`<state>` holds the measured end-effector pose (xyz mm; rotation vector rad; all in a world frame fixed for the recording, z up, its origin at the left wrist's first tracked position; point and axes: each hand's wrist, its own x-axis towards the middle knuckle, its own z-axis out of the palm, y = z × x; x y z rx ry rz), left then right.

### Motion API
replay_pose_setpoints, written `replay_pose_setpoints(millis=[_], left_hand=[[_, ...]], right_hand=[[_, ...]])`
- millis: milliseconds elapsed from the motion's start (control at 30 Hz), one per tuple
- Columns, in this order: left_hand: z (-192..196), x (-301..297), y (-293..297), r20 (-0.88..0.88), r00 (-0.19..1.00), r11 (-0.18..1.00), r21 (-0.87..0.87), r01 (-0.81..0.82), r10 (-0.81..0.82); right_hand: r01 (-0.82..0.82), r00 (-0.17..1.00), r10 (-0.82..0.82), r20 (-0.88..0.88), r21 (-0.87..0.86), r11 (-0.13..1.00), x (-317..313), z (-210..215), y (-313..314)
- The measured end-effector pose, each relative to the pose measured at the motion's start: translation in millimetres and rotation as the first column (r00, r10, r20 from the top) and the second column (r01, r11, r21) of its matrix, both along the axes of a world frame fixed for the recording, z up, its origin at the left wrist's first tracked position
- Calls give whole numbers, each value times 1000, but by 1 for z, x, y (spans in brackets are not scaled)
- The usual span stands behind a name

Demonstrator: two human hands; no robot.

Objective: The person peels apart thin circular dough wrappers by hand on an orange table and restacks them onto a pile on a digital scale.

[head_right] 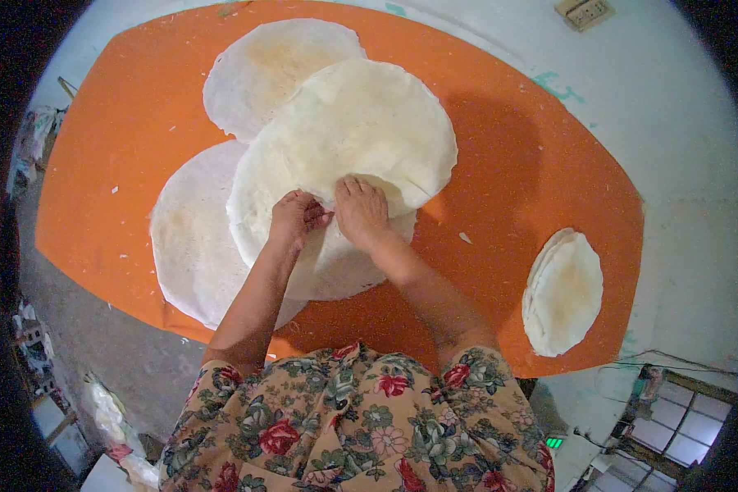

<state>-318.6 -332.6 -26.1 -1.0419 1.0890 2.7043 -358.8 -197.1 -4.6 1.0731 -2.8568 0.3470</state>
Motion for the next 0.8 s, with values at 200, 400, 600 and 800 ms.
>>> replay_pose_setpoints(millis=[200, 400, 600, 800], left_hand=[[14, 11, -4, -162, 985, 998, 23, 59, -55], [25, 117, -15, -33, 999, 925, -378, -36, 25], [-5, 178, -21, 134, 960, 940, -275, -204, 248], [-13, 160, -29, 153, 979, 982, -154, -112, 135]], right_hand=[[77, 995, -75, -63, 20, 997, 5, 3, -2], [138, 990, -132, 40, -235, 962, -28, 56, 21], [-88, 982, 97, -160, 65, 994, 72, 67, -8], [-116, 993, 115, 18, 202, 972, 128, -3, -17]])
